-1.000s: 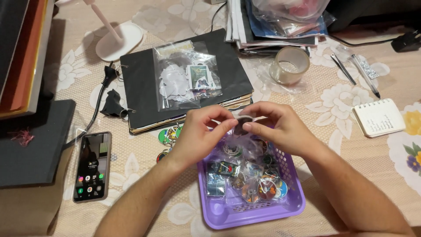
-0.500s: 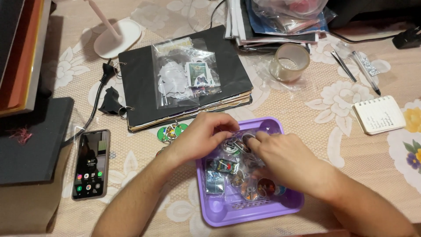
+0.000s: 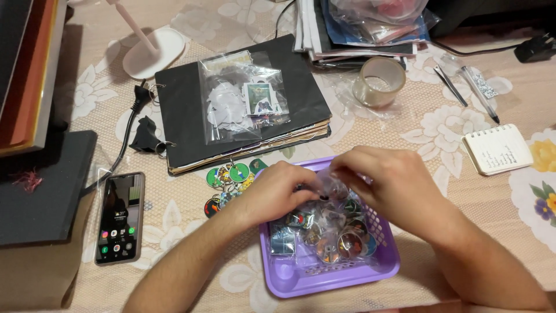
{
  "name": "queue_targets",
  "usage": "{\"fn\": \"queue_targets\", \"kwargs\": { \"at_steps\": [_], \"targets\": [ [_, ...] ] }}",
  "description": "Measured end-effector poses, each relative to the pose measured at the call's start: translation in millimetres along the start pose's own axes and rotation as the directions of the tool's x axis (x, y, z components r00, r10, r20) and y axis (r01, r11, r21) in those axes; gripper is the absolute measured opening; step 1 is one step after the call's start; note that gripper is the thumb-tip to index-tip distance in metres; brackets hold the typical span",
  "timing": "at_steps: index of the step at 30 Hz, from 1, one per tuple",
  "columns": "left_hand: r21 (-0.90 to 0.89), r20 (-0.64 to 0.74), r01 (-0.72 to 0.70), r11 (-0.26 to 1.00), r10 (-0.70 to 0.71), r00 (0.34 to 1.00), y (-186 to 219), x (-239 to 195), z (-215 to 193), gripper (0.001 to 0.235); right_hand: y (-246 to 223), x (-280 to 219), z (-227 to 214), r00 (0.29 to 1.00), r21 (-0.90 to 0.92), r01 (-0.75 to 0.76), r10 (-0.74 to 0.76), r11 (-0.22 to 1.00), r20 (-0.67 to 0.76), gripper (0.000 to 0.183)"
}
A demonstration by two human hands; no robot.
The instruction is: The person repeatedly picks small pins from a purple basket, places each into a clear plastic sleeve, and seals the sleeve with a strip of tape. The sealed packages are set aside on the table next to a black binder.
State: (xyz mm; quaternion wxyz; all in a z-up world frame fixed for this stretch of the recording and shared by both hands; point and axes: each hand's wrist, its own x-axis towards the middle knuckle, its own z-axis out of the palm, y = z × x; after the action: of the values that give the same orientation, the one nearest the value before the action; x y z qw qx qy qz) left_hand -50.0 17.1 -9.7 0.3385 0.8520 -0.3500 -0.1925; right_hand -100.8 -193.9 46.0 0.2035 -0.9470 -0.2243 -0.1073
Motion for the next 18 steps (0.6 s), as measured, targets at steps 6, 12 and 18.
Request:
{"fn": "queue_targets", "kwargs": {
  "at_steps": [6,12,18],
  "targets": [
    [-0.624,-0.273,-0.128,0.771,-0.061,0.96,-12,5,2,0.016,27,13,-15,0.968,0.461,-0.143,0.221,0.876,-0.119,0.013],
    [-0.737,-0.473,-0.233,0.635,-0.237,0.849,-12,24,-11,0.015,88,35,-7,0.942,0.694,-0.237,0.336,0.68,-0.007,0.006],
    [-0.752,-0.392,-0.171,0.636,-0.223,0.893,-46,107,-33,0.018,208,47,78,0.899,-0.158,-0.139,0.057,0.978,-0.435,0.035]
  ]
}}
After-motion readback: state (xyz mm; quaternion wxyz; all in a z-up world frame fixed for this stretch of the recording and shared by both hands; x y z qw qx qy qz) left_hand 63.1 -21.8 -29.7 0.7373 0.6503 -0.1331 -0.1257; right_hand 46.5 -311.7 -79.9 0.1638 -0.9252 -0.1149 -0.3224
